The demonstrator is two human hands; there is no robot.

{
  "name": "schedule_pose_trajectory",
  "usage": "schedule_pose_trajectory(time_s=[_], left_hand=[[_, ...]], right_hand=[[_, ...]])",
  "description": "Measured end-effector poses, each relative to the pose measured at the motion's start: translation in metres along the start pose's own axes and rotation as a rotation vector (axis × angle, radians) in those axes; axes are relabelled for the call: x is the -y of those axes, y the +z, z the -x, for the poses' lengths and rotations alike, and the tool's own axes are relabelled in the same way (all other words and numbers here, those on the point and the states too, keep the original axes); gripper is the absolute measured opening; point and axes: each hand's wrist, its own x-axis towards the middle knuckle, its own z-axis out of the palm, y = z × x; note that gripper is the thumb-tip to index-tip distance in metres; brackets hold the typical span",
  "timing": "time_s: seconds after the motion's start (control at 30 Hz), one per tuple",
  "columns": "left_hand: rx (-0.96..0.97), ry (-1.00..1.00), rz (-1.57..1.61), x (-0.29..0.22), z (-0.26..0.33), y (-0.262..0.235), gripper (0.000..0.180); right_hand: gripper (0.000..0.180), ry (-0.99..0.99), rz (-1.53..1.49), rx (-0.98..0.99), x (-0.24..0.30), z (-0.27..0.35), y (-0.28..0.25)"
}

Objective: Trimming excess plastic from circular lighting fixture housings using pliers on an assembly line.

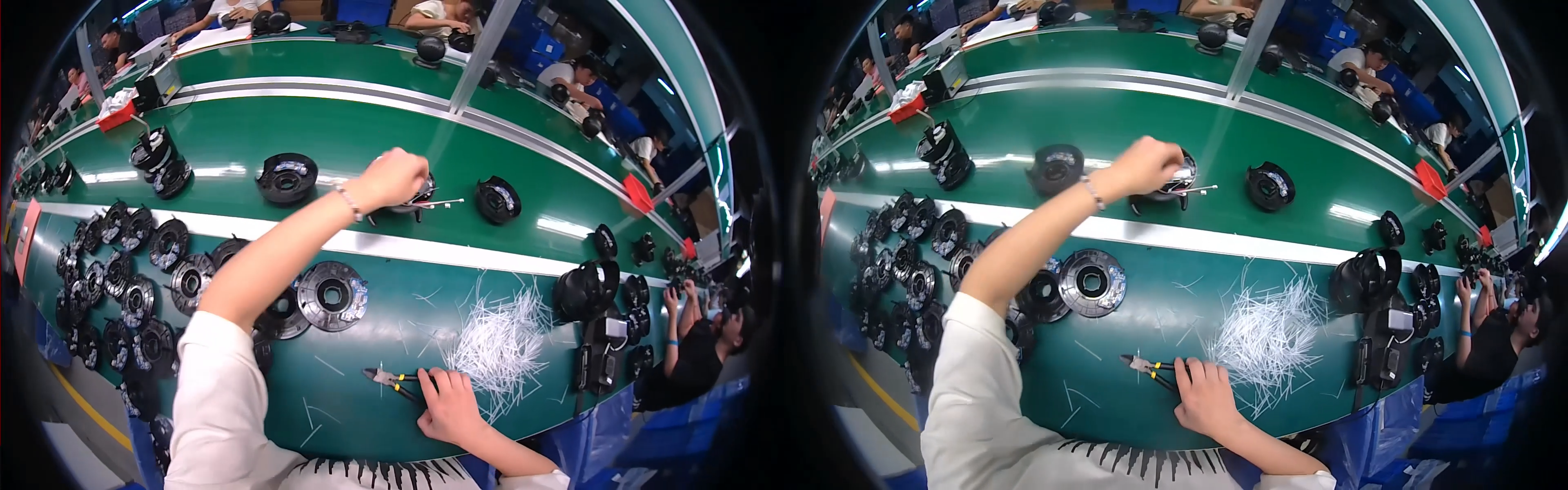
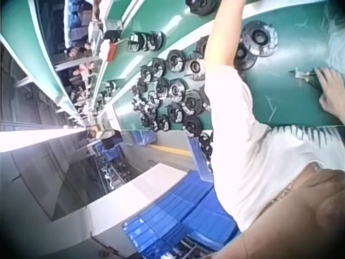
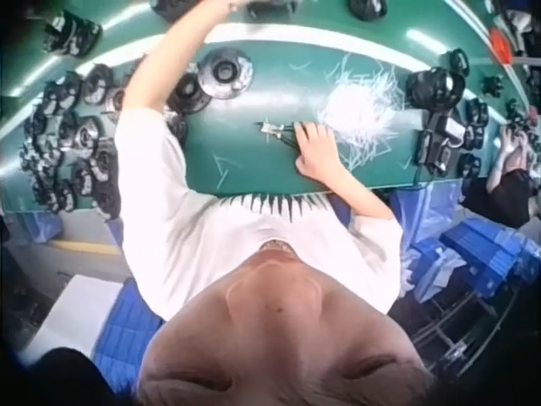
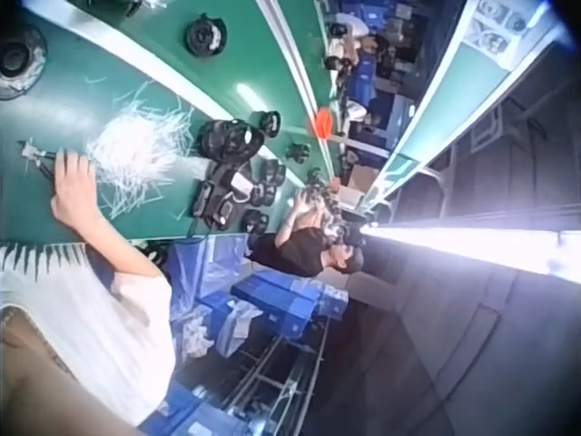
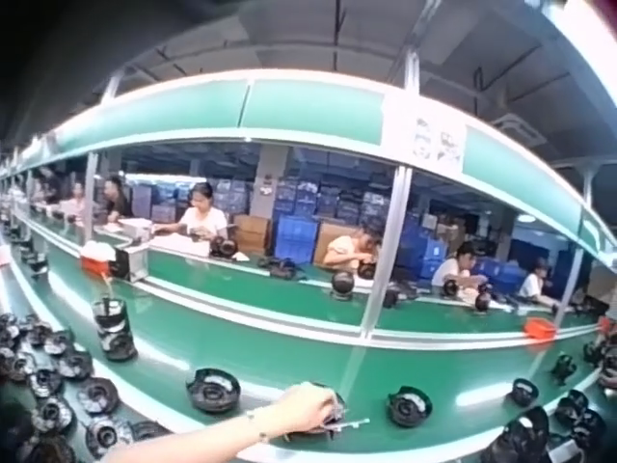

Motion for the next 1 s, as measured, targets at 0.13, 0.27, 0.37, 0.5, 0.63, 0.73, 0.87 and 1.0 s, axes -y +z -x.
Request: schedule_pose_trajectory(time_s=[0.13, 0.27, 0.37, 0.5, 0.63, 0.73, 0.87, 1.0], left_hand=[[0.081, -0.033, -0.242, 0.008, -0.012, 0.034, 0.009], [0.268, -0.216, -0.274, -0.019, -0.018, 0.023, 0.016], [0.297, -0.206, -0.317, -0.028, -0.03, 0.035, 0.016], [0.324, -0.156, -0.344, -0.035, -0.031, 0.034, 0.013], [0.232, -0.068, -0.371, -0.029, -0.028, 0.039, 0.012], [0.072, -0.106, -0.203, -0.028, -0.027, 0.03, 0.008], [0.029, -0.088, -0.127, -0.046, -0.028, 0.014, 0.01], [0.033, -0.146, -0.097, -0.028, -0.023, 0.016, 0.011]], right_hand=[[0.062, -0.018, -0.001, -0.055, -0.004, -0.002, 0.008], [0.044, -0.037, 0.071, -0.129, -0.014, -0.002, 0.024], [0.039, -0.03, 0.019, -0.123, -0.022, 0.005, 0.031], [0.045, 0.208, -0.299, -0.181, -0.032, 0.0, 0.008], [0.044, 0.327, -0.33, -0.489, -0.071, -0.019, -0.049], [0.038, 0.352, -0.419, -0.605, -0.118, -0.049, -0.075], [0.038, 0.381, -0.221, -0.738, -0.165, -0.084, -0.087], [0.043, 0.289, -0.17, -0.559, -0.187, -0.126, -0.094]])
